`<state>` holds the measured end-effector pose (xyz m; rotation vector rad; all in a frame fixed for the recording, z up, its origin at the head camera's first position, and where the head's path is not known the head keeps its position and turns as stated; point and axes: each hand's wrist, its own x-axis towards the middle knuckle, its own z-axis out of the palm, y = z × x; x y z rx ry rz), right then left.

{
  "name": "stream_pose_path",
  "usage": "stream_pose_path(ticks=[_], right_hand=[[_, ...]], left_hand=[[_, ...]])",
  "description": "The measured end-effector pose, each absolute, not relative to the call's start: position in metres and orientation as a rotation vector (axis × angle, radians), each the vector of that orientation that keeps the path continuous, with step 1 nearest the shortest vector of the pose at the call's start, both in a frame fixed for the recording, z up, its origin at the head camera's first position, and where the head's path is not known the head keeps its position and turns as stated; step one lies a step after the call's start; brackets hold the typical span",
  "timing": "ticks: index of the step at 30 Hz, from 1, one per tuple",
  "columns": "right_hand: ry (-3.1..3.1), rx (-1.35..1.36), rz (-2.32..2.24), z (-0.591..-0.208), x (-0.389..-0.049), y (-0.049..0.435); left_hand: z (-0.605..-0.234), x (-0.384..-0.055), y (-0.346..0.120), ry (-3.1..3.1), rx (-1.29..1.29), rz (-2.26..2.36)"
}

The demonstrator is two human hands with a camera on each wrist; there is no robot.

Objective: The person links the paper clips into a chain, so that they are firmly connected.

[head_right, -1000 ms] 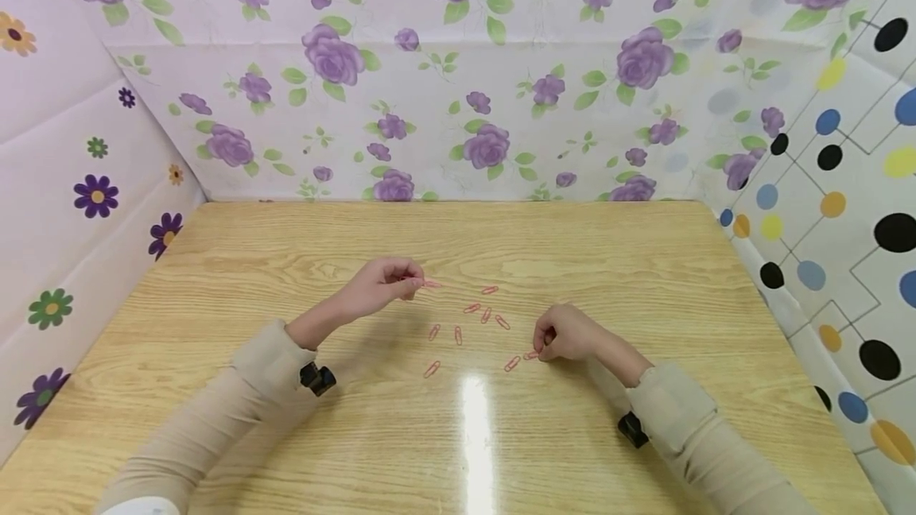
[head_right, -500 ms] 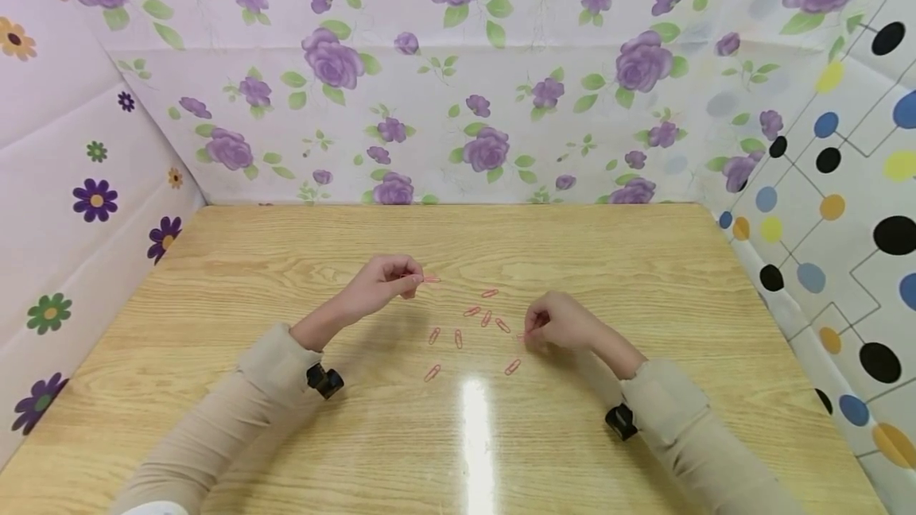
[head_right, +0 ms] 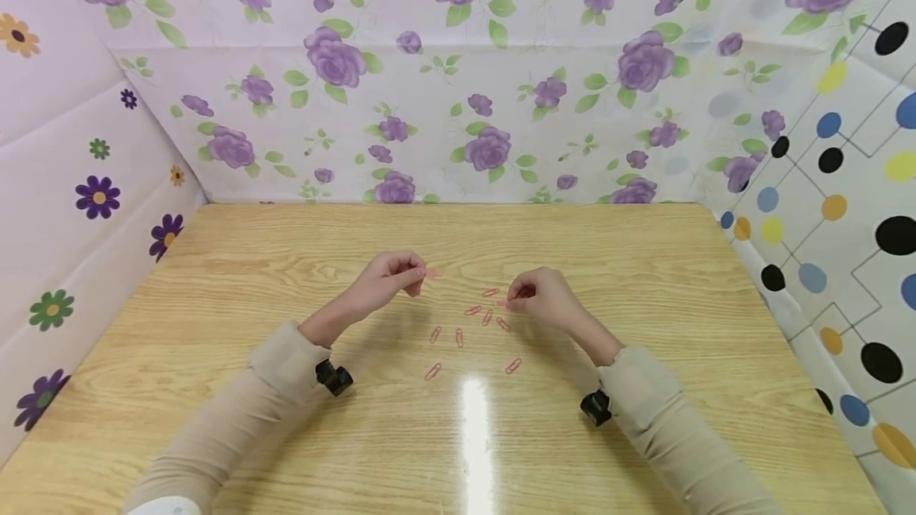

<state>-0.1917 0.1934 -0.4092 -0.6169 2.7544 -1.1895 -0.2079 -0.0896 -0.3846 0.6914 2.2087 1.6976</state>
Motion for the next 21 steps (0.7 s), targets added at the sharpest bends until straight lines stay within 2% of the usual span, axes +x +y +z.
stream_pose_path(ticks=[21], right_hand=[[2.990, -0.621, -1.432, -0.399, -0.190, 0.163]], left_hand=[[-0.389, -0.221, -0.084, 2.028, 0.489, 1.855]])
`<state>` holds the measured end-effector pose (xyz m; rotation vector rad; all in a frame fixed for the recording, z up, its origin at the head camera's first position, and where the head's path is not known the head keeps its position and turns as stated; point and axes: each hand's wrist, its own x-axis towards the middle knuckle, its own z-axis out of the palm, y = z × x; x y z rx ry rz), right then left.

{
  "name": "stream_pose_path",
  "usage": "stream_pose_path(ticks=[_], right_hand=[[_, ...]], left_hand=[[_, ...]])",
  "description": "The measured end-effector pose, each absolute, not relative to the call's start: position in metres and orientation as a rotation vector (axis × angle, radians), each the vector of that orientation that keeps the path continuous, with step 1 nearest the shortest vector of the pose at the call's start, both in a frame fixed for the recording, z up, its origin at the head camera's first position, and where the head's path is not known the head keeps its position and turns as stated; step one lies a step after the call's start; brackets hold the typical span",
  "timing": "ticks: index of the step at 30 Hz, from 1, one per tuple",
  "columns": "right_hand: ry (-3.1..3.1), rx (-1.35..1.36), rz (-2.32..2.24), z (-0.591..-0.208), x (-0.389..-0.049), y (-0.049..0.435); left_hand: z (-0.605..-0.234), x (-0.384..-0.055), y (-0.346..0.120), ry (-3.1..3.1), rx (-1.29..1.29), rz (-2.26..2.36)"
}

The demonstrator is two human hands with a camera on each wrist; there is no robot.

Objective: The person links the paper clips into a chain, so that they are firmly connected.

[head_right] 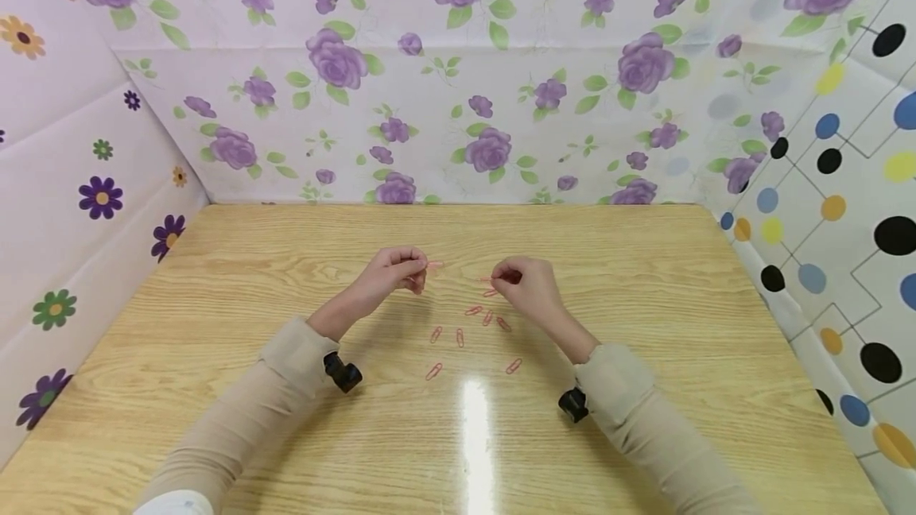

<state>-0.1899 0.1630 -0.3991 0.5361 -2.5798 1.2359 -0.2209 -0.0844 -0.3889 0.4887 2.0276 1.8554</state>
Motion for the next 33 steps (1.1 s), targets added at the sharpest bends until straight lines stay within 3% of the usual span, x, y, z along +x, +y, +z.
stream_pose_path(ticks=[33], right_hand=[[-2.230, 0.660, 1.226, -0.404, -0.202, 0.124]], left_hand=[[-0.393, -0.223, -0.068, 1.916, 0.445, 1.890]])
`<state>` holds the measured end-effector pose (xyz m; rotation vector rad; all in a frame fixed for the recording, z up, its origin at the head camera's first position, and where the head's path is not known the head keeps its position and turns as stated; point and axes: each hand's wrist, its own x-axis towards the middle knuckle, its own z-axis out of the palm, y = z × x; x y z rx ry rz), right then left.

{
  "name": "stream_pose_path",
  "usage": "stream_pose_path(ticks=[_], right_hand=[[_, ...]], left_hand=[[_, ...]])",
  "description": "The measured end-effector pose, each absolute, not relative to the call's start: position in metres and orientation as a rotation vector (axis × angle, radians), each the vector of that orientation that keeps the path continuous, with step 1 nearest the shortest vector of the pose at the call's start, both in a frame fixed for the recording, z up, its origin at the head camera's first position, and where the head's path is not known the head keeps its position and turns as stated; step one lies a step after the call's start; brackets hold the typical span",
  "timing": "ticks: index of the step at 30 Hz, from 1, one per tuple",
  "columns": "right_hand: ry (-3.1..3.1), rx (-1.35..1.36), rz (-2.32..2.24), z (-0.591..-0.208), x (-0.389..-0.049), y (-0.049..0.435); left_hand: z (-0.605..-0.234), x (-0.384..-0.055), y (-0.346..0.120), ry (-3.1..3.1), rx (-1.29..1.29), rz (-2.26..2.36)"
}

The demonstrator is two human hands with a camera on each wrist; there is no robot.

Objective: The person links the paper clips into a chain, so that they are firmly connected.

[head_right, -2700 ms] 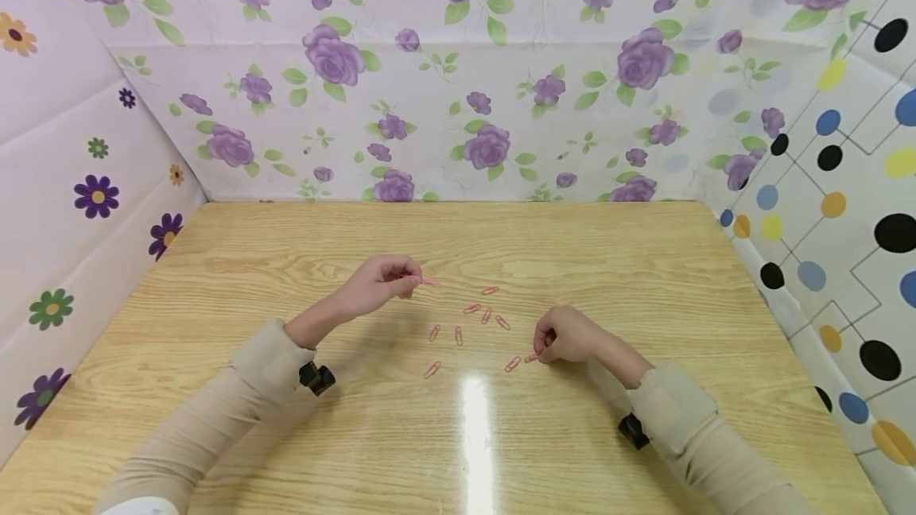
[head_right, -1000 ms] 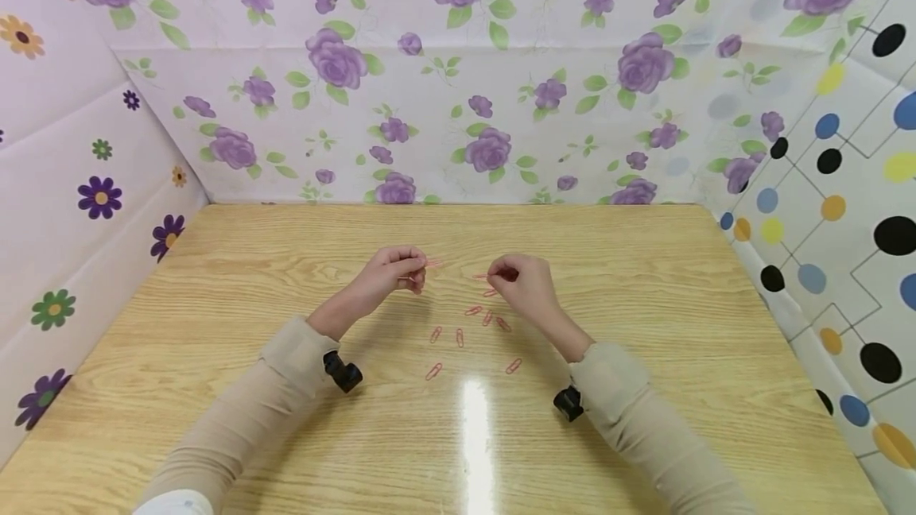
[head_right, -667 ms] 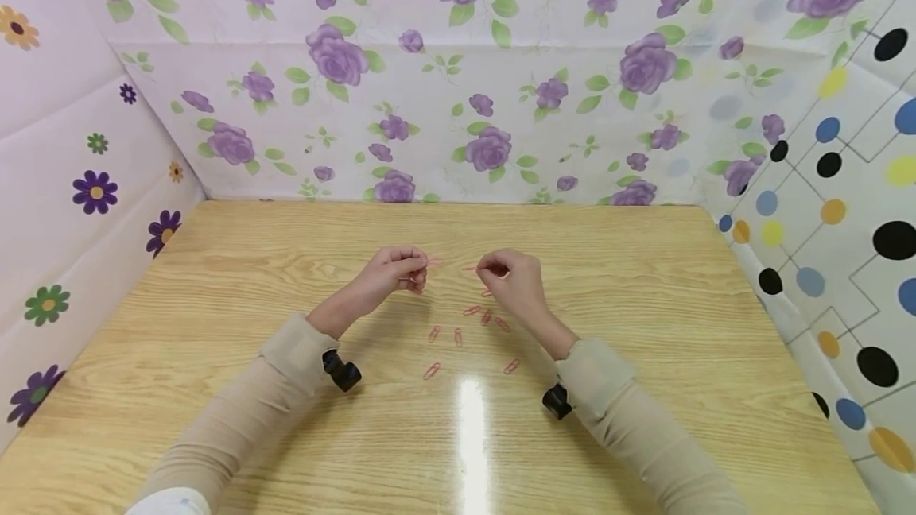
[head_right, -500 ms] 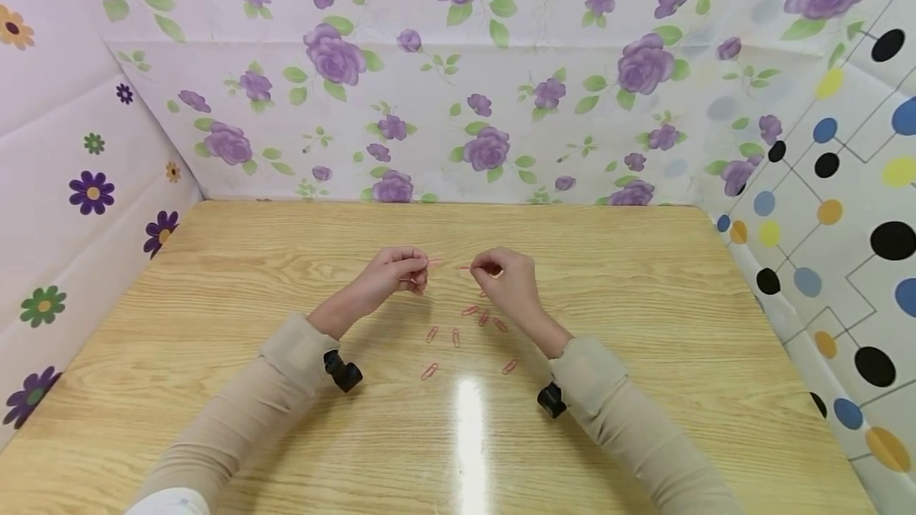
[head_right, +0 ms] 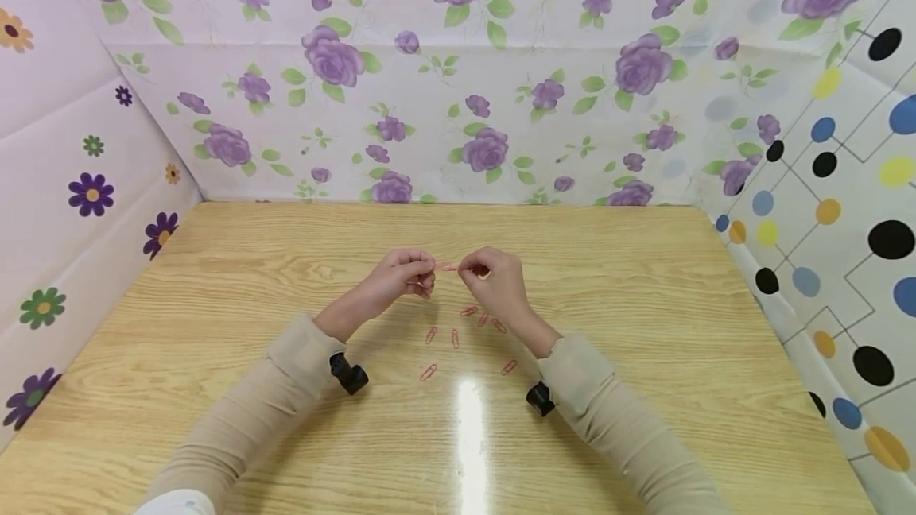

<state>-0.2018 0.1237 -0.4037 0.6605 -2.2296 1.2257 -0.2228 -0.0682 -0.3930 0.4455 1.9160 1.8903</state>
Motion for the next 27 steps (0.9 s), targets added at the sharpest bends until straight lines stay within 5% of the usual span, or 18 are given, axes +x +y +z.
stream_pose_path(ticks=[27], right_hand=[[-2.228, 0.672, 1.207, -0.4062, -0.1984, 0.1241]], left_hand=[[-0.3987, -0.2172, -0.0617, 1.945, 0.415, 1.877]])
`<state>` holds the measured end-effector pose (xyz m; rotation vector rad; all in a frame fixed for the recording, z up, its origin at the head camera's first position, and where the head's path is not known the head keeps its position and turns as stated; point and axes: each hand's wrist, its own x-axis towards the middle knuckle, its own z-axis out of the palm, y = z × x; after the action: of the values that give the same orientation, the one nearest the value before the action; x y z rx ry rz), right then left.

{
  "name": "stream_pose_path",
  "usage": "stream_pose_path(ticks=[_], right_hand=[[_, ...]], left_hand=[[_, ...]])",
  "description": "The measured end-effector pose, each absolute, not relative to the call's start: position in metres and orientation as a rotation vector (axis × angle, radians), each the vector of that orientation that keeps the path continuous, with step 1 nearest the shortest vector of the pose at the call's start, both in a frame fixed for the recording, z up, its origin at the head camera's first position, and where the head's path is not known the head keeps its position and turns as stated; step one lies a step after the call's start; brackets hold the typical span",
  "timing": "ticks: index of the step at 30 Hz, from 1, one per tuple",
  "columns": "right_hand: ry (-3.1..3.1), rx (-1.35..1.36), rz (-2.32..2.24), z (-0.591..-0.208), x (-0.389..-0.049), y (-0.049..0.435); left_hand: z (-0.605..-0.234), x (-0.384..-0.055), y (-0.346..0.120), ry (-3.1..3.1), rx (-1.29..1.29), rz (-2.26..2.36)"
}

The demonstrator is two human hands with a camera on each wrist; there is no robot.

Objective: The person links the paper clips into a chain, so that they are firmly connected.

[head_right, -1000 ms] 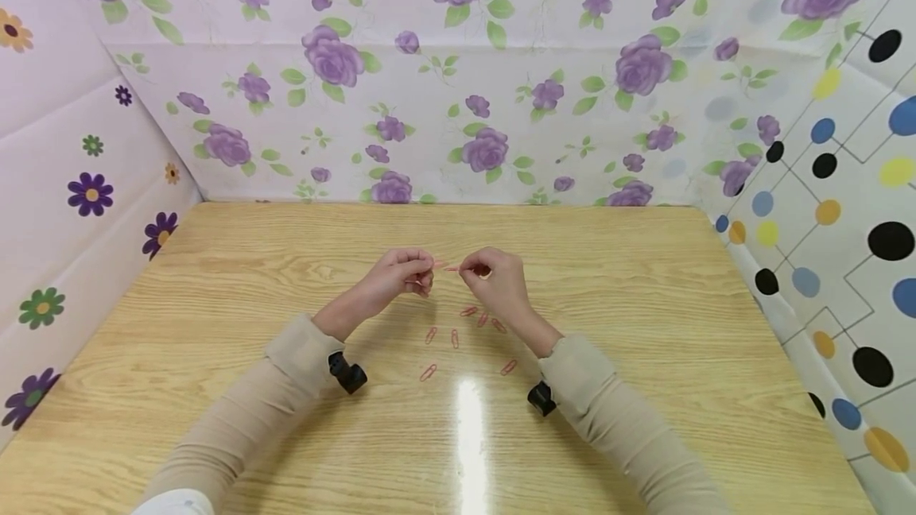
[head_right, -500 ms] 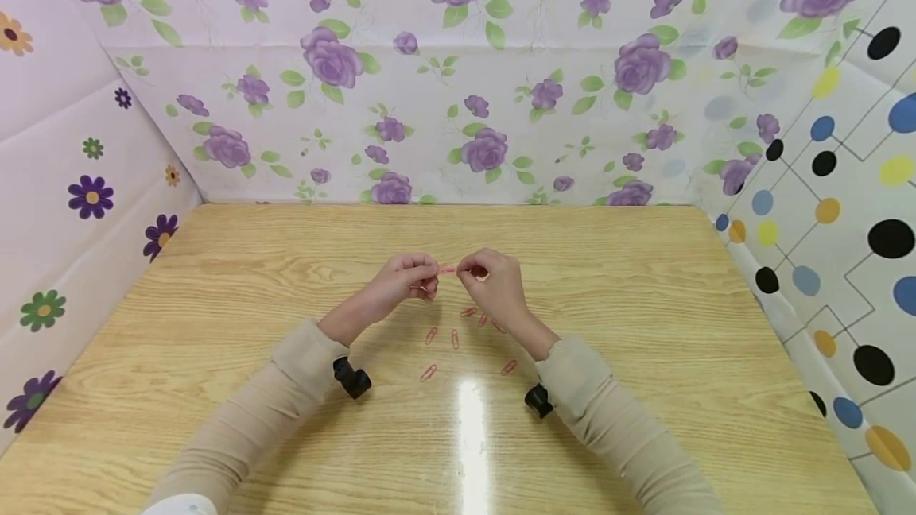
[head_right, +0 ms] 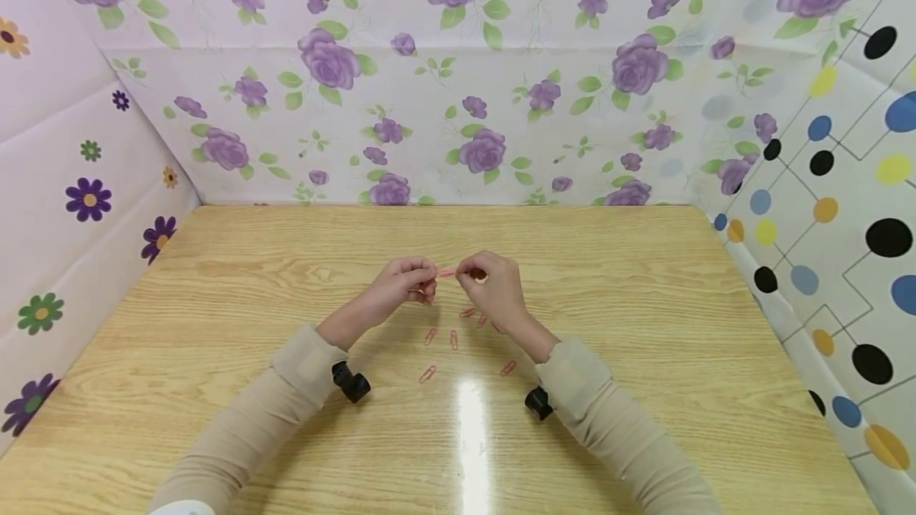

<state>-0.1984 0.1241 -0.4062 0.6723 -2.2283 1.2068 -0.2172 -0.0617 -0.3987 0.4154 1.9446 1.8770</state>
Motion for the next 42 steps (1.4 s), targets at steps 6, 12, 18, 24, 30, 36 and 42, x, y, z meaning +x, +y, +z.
stream_pose_path(ticks=[6, 12, 18, 24, 30, 36, 42], right_hand=[[-2.224, 0.675, 1.204, -0.4056, -0.1971, 0.1251], [-2.221, 0.660, 1.192, -0.4049, -0.1949, 0.1285], [-2.223, 0.665, 1.199, -0.4047, -0.1937, 0.1304], [-2.229, 0.672, 1.203, -0.4035, -0.1931, 0.1297], [-2.218, 0.692, 1.223, -0.4034, -0.1931, 0.1292], [-2.206, 0.719, 1.229, -0.4056, -0.1938, 0.1277], [-2.210, 0.737, 1.243, -0.4064, -0.1943, 0.1259]], left_hand=[[-0.3985, -0.2171, -0.0632, 1.947, 0.430, 1.871], [-0.3977, -0.2163, -0.0669, 1.919, 0.405, 1.875], [-0.3986, -0.2148, -0.0684, 1.861, 0.407, 1.907], [-0.3975, -0.2145, -0.0680, 1.725, 0.394, 1.990], [-0.3980, -0.2157, -0.0666, 1.661, 0.383, 2.015], [-0.4002, -0.2183, -0.0666, 1.873, 0.457, 1.867], [-0.3993, -0.2214, -0.0663, 1.976, 0.496, 1.741]])
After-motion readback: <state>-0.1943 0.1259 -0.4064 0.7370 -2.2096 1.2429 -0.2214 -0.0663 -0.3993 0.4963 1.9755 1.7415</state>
